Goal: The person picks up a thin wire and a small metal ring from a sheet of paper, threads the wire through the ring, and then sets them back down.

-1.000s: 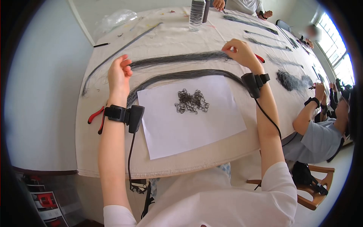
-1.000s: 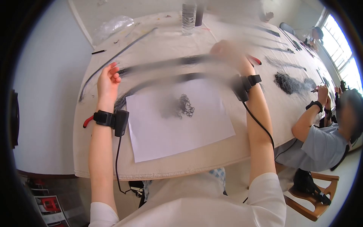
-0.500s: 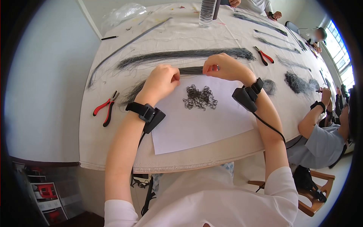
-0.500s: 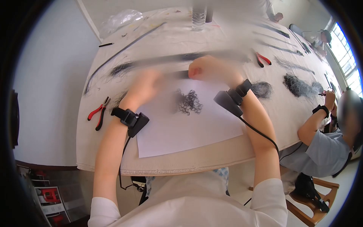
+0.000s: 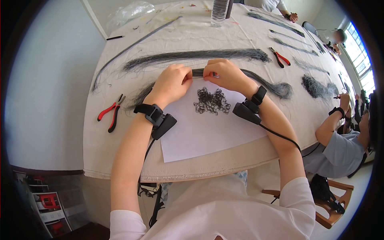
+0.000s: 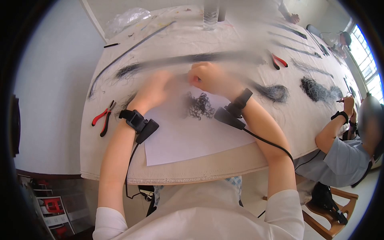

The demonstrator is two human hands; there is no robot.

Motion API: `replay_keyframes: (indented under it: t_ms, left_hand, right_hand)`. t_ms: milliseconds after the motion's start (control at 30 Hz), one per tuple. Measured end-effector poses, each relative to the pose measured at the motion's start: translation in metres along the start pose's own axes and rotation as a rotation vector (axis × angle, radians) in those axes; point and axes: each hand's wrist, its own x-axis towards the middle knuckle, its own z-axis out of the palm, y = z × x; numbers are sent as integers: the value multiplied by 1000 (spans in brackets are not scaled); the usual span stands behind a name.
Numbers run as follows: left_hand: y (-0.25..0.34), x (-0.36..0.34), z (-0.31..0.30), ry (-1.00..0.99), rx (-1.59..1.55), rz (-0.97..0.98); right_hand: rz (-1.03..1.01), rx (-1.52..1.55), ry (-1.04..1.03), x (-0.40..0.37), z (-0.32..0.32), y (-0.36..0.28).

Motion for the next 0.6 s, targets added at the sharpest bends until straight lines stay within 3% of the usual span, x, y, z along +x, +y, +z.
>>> replay_keyframes:
  t_ms: [200,267,400,467,600]
  left_hand:
    - [6,4,-3,87,-97,-36]
    - [10,6,-2,214,-216,17]
    - [22,10,-19,197,-323,135]
    - [36,10,-37,-9,-592,-89]
    - [47,12,-59,33,-779,-111]
  right_hand:
    - [-213,-237,167,2,13,5]
    - [-118,-12,222,4,-2,-12]
    - [-180,136,272,9,-32,-40]
    - [-61,252,259,7,-45,-51]
    - [116,422,169,0,-78,-72]
